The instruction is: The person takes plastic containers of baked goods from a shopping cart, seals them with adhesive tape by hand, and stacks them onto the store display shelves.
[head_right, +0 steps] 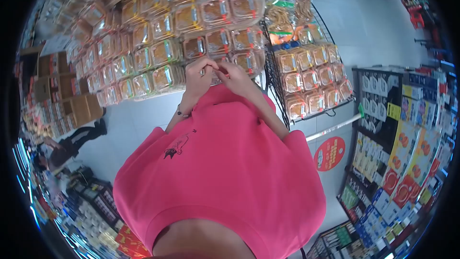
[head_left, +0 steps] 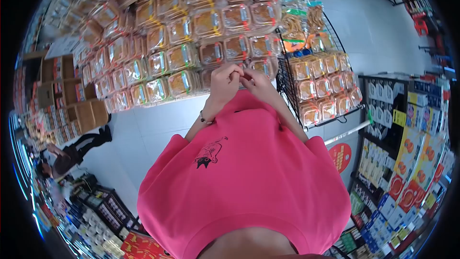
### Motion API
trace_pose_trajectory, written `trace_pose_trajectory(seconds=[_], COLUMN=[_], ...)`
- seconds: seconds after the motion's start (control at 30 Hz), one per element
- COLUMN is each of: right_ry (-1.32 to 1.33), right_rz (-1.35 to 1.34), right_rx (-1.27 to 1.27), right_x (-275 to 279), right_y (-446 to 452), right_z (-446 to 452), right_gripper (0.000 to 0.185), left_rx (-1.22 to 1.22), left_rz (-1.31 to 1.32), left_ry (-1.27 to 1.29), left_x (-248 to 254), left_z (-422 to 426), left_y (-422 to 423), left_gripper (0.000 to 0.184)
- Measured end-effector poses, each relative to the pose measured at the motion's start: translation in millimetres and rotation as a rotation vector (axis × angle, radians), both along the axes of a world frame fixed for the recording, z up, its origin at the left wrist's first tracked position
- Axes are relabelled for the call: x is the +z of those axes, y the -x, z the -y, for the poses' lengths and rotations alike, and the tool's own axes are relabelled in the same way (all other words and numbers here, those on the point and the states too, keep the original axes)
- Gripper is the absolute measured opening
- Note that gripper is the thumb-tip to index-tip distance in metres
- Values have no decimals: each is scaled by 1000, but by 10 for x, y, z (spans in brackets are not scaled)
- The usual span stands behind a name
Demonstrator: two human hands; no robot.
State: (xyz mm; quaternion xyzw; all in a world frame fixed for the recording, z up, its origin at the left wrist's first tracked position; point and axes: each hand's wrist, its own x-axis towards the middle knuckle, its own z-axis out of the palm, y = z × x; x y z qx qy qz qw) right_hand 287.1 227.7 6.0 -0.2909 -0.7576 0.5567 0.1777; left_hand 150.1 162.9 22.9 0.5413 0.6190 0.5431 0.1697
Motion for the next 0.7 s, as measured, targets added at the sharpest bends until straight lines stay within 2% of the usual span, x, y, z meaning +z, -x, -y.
trace_pose_trajectory(seconds=[0.2,0.33,0.4,0.53,0.7], right_ry=[88,131,127,123,198], right_rz=[-54,-85,-99,24,27], right_rx=[-154,-239,-270,-334,-371], right_x=[-250,-254,-275,-280,-591], right_y=[-491,-812,-969,-1277,-1608], right_z=[-199,-309,-401,-605,-933], right_gripper=[17,17,17,19,19], left_rx=[-204,-280,-329,-370,-419], left_rz=[-9,-61,-56,-103,-137], left_ry=[248,197,317,316,362], left_x=[42,-55,-85,-143,-343], left_z=[-358,-628,-758,-1023,-1354], left_y=[-472,-795,-943,-1249,-1613], left_gripper=[7,6,6,11,6])
